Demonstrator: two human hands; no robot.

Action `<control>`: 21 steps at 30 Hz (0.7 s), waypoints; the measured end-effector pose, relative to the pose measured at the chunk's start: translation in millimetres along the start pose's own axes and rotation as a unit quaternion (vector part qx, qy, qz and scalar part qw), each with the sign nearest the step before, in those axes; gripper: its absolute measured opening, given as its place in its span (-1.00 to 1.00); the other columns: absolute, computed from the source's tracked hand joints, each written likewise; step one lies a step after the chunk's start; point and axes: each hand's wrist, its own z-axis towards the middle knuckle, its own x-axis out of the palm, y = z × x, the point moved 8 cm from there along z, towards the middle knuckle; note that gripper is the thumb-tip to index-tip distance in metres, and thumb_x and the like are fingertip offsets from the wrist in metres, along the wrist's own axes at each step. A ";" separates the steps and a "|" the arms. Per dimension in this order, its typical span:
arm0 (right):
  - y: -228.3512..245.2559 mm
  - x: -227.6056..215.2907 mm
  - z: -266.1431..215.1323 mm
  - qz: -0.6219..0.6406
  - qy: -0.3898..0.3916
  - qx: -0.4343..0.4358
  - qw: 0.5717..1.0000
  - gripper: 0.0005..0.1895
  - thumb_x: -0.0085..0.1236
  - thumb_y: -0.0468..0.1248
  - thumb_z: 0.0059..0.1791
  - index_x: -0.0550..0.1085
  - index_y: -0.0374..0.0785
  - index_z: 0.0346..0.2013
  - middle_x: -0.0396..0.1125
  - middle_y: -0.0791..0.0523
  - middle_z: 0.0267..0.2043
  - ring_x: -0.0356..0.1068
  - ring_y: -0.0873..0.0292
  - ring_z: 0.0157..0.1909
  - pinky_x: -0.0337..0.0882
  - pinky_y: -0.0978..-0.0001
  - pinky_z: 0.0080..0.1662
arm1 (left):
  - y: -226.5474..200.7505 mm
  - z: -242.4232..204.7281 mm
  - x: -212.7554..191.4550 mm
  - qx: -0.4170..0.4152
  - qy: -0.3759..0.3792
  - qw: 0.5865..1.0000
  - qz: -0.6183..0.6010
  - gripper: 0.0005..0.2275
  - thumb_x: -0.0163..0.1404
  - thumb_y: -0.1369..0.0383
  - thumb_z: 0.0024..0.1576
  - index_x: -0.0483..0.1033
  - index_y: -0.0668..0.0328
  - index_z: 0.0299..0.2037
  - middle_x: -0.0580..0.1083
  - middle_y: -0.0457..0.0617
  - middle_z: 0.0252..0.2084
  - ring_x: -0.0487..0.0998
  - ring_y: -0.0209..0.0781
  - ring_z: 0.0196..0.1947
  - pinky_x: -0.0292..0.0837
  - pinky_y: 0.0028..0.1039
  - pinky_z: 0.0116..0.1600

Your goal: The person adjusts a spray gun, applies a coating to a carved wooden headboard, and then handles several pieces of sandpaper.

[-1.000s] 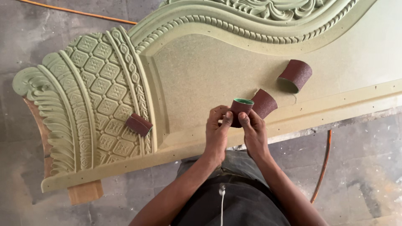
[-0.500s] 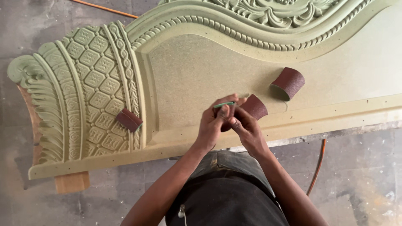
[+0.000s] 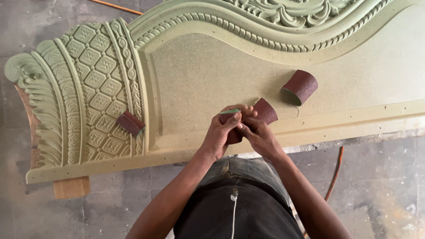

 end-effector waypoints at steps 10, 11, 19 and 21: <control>-67.8 5.6 -0.9 0.085 0.013 0.023 0.996 -0.66 0.10 -0.11 0.11 0.51 -0.39 -0.18 0.35 0.12 -0.41 0.32 0.25 -0.35 0.39 0.35 -0.24 | 15.8 1.6 -5.7 0.005 -0.018 0.999 0.047 -0.53 0.04 0.19 0.25 0.33 0.33 0.27 0.59 0.10 0.03 0.61 -0.32 -0.32 0.53 -0.53 -0.47; -70.2 6.8 0.4 0.129 0.019 0.023 0.991 -0.69 0.11 -0.13 0.11 0.50 -0.39 -0.17 0.35 0.13 -0.40 0.30 0.26 -0.35 0.39 0.37 -0.25 | 16.6 3.3 -6.0 -0.002 -0.016 0.999 0.048 -0.53 0.02 0.20 0.25 0.28 0.28 0.30 0.58 0.09 0.04 0.61 -0.32 -0.32 0.52 -0.53 -0.49; -45.4 -19.1 -8.8 -0.107 -0.110 0.032 0.988 -0.66 0.15 -0.12 0.02 0.53 -0.19 0.03 0.50 0.10 -0.11 0.48 0.21 -0.15 0.53 0.32 -0.13 | 36.3 16.3 -62.9 -0.015 -0.153 0.977 0.145 -0.73 -0.13 0.28 0.33 0.41 0.33 0.09 0.63 0.12 -0.04 0.68 -0.21 -0.28 0.69 -0.44 -0.25; -32.5 -35.4 -16.0 -0.226 -0.179 0.025 0.957 -0.62 0.20 -0.10 0.01 0.53 -0.14 0.08 0.48 0.10 0.04 0.50 0.19 -0.01 0.56 0.27 -0.08 | 34.4 22.1 -77.9 0.029 -0.177 0.962 0.207 -0.75 -0.14 0.29 0.34 0.45 0.32 0.05 0.66 0.13 -0.09 0.71 -0.20 -0.26 0.70 -0.44 -0.20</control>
